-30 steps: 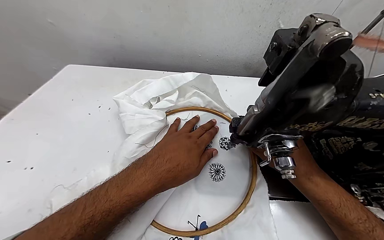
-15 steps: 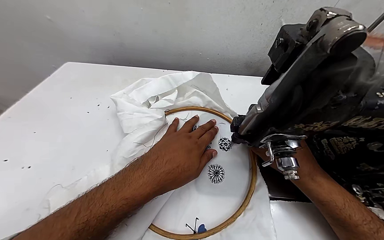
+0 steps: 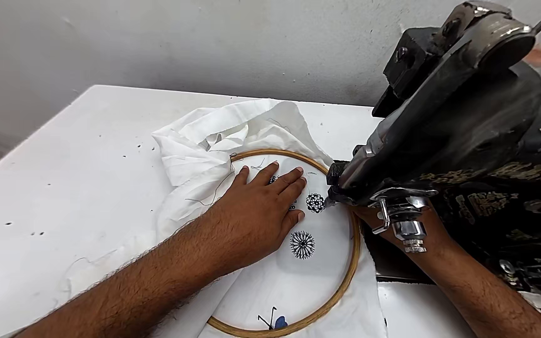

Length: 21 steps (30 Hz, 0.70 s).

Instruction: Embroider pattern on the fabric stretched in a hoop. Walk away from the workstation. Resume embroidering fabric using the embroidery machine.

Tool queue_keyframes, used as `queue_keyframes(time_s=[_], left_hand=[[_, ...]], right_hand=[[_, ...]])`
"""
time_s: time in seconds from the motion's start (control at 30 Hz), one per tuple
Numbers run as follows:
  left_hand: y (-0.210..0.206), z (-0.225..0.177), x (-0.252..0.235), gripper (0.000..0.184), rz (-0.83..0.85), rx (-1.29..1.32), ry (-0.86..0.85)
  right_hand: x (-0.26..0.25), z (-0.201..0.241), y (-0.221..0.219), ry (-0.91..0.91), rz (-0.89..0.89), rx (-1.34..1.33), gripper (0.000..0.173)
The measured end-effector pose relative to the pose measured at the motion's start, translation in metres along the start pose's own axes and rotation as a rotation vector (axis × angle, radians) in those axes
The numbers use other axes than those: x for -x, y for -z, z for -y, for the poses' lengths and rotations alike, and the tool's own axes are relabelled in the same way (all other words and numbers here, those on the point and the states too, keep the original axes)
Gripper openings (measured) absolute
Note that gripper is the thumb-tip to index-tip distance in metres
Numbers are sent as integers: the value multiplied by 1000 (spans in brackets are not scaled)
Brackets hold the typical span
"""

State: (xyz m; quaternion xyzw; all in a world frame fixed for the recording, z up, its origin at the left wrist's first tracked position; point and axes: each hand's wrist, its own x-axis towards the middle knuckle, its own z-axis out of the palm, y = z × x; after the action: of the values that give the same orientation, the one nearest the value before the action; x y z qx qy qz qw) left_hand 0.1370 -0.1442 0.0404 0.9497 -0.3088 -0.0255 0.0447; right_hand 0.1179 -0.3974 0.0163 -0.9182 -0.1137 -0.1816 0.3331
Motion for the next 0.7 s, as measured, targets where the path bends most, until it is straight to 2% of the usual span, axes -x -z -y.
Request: queue_keyframes(time_s=[0.23, 0.37, 0.57, 0.7], left_hand=[[-5, -1, -3, 59, -45, -5, -21], [-2, 1, -3, 59, -28, 1, -16], [-1, 0, -1, 60, -4, 1, -6], [-3, 0, -4, 59, -32, -9, -12]], right_hand=[[-5, 2, -1, 2, -41, -67, 22], [-5, -3, -3, 76, -50, -35, 23], [-1, 7, 3, -17, -5, -22, 21], [-4, 2, -2, 38, -41, -53, 22]])
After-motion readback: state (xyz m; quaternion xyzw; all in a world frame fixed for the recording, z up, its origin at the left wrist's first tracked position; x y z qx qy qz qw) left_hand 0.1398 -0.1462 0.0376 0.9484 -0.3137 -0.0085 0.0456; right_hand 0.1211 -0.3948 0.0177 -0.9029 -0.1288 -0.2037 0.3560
